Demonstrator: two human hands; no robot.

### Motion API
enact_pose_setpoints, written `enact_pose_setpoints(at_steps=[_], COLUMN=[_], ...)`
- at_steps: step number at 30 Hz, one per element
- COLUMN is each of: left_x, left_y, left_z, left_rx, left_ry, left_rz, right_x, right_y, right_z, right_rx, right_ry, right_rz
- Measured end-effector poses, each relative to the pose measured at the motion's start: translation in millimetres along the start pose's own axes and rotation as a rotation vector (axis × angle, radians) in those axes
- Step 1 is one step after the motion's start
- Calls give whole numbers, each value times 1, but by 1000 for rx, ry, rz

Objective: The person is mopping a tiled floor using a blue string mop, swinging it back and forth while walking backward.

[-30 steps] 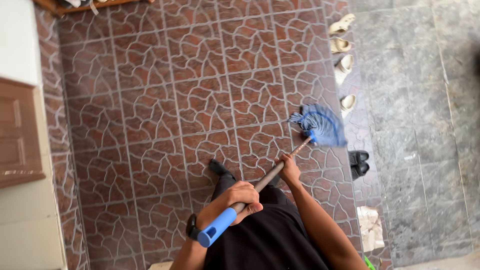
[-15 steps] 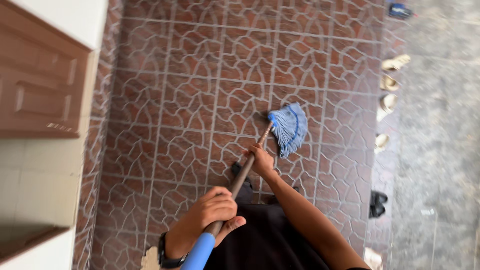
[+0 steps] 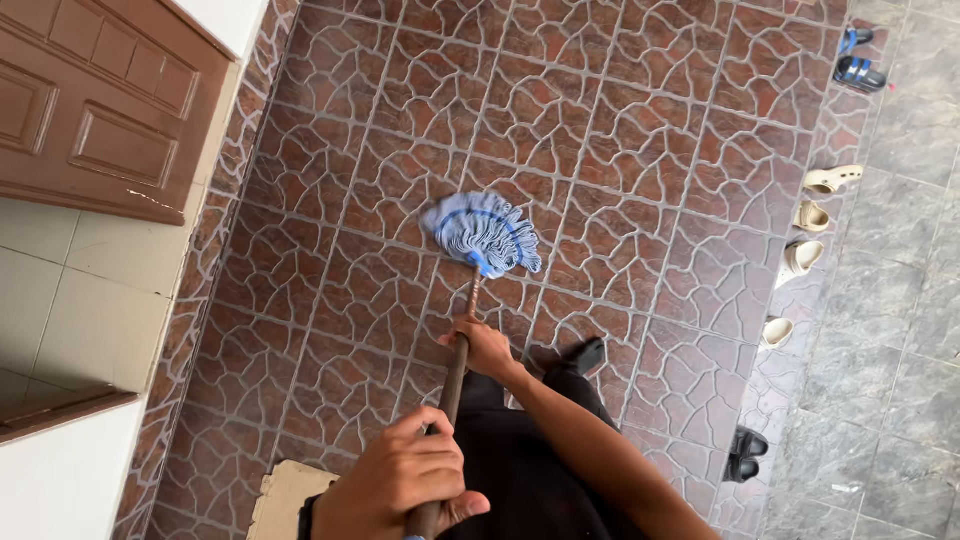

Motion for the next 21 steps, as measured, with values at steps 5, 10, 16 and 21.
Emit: enact_pose_setpoints(at_steps=[5,10,16,21], left_x=[-22,-63,-120,-164], left_y=[0,-6,-20,-50], left_z=[38,86,135,159], left_rx=[-22,-175,-284,-285], left_ry=[-21,-24,-171,-251], left_rz=[-44,10,-89,-232], right_x=[53,126,190,227], right_y=[47,94,196,286], right_z=[-12,-33,-62,-93], right_rx=[-168,-126,-432,-316], right_ry=[57,204,292,577], right_rz=[-11,-13,-56,15])
Point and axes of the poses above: each hand's wrist, its own z-axis towards the middle knuckle, its own x-axis out of the back of the hand, y = z × x, the point moved 10 cm from there along z, towards the middle knuckle, and after that the axes turned 11 degrees about -x, right-handed, at the moved point
